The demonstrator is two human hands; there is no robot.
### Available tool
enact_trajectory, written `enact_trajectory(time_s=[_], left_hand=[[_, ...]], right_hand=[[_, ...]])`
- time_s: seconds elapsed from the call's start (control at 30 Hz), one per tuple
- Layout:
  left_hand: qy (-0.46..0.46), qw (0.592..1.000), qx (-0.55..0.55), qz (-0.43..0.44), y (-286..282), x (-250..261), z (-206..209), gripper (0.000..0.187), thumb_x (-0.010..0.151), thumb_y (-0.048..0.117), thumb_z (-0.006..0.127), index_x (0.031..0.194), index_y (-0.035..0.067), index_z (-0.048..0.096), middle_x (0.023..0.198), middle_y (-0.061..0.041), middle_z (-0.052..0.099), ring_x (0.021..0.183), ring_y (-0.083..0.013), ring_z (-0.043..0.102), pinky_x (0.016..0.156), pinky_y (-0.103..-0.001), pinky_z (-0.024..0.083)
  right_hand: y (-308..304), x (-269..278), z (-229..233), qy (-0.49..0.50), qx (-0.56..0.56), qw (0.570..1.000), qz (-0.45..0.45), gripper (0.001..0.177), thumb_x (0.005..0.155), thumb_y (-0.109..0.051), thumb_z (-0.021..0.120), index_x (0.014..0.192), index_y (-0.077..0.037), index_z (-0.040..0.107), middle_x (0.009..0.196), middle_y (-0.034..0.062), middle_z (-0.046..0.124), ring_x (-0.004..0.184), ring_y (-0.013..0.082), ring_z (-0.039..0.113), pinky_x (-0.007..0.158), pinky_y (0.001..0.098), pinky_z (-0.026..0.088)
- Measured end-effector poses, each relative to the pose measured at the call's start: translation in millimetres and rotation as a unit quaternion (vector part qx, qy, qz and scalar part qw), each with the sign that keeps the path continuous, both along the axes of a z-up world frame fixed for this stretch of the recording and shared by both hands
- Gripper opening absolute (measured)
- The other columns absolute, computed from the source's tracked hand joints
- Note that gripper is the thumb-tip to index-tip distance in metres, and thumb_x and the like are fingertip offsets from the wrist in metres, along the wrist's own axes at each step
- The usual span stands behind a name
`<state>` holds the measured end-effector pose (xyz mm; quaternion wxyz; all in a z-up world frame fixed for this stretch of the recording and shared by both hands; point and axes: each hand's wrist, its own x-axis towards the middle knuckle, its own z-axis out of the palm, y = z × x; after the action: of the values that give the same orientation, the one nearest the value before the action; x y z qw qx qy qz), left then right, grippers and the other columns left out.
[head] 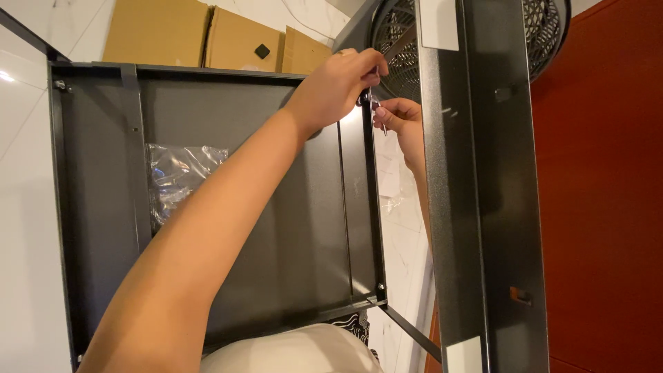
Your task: The person assembles a black metal cabinet by attaching side panels to the main frame. They use a wrench and Allen key to tighten multiple screws at various points on the frame and panels. The person handles screws, a plastic bag of hardware, and the cabinet components throughout the process.
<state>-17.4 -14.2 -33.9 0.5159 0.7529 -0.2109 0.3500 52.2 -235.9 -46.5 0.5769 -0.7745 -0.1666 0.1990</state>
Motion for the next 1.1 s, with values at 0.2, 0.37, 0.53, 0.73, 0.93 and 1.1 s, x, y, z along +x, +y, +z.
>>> enact_trajectory(time_s=[0.2,0.37,0.53,0.73,0.93,1.1], left_hand=[[0.030,0.997,-0.050,0.045,-4.2,-5.7,-7.5,0.022,0.098,-0.003,0.067,0.116,0.004,0.056,0.106,-0.015,0.064,0.095,-0.0313,0.069,0.078,-0.039,0.054],[0.049,0.993,-0.092,0.047,-3.4,6.7,-12.6,0.021,0.097,-0.006,0.065,0.115,0.005,0.061,0.106,-0.014,0.063,0.088,-0.0287,0.072,0.076,-0.037,0.058],[0.049,0.988,-0.105,0.100,-8.6,16.4,-14.5,0.030,0.088,-0.007,0.069,0.116,0.005,0.062,0.099,-0.015,0.071,0.088,-0.0311,0.072,0.074,-0.038,0.057],[0.162,0.980,-0.071,0.096,-5.4,18.8,-19.9,0.032,0.090,0.004,0.075,0.119,0.008,0.063,0.092,-0.012,0.074,0.085,-0.0298,0.072,0.072,-0.041,0.054],[-0.008,0.984,0.029,0.177,-9.5,10.9,-28.3,0.045,0.091,0.002,0.074,0.132,0.009,0.058,0.109,-0.007,0.069,0.099,-0.0298,0.068,0.082,-0.042,0.056],[0.036,0.992,0.043,0.117,-5.8,2.4,-21.8,0.049,0.093,-0.004,0.065,0.140,0.009,0.056,0.108,-0.007,0.059,0.092,-0.0247,0.073,0.074,-0.036,0.058]], right_hand=[[5.0,-1.7,-0.9,-0.002,0.008,1.000,0.005,0.014,0.098,-0.009,0.070,0.107,0.002,0.072,0.083,0.0034,0.070,0.076,0.0099,0.059,0.072,0.0242,0.047],[13.9,-3.0,-1.8,-0.006,0.011,1.000,-0.004,0.014,0.097,-0.006,0.071,0.106,0.005,0.073,0.084,0.0037,0.070,0.074,0.0098,0.058,0.070,0.0246,0.047],[19.4,-8.8,3.8,0.002,0.015,1.000,-0.009,0.013,0.097,-0.005,0.070,0.104,0.005,0.072,0.084,0.0042,0.070,0.073,0.0105,0.059,0.069,0.0256,0.048],[17.2,-11.8,3.8,0.002,0.016,1.000,-0.022,0.012,0.098,-0.007,0.069,0.105,0.004,0.071,0.086,0.0040,0.072,0.073,0.0111,0.062,0.071,0.0263,0.051],[20.9,-3.9,-4.9,-0.033,0.014,0.999,-0.032,0.012,0.100,-0.006,0.068,0.108,0.002,0.071,0.090,0.0048,0.072,0.077,0.0119,0.063,0.073,0.0273,0.053],[17.3,-4.0,-2.9,-0.016,0.052,0.997,-0.062,0.014,0.101,-0.010,0.065,0.106,0.001,0.072,0.092,0.0043,0.074,0.080,0.0133,0.068,0.077,0.0276,0.058]])
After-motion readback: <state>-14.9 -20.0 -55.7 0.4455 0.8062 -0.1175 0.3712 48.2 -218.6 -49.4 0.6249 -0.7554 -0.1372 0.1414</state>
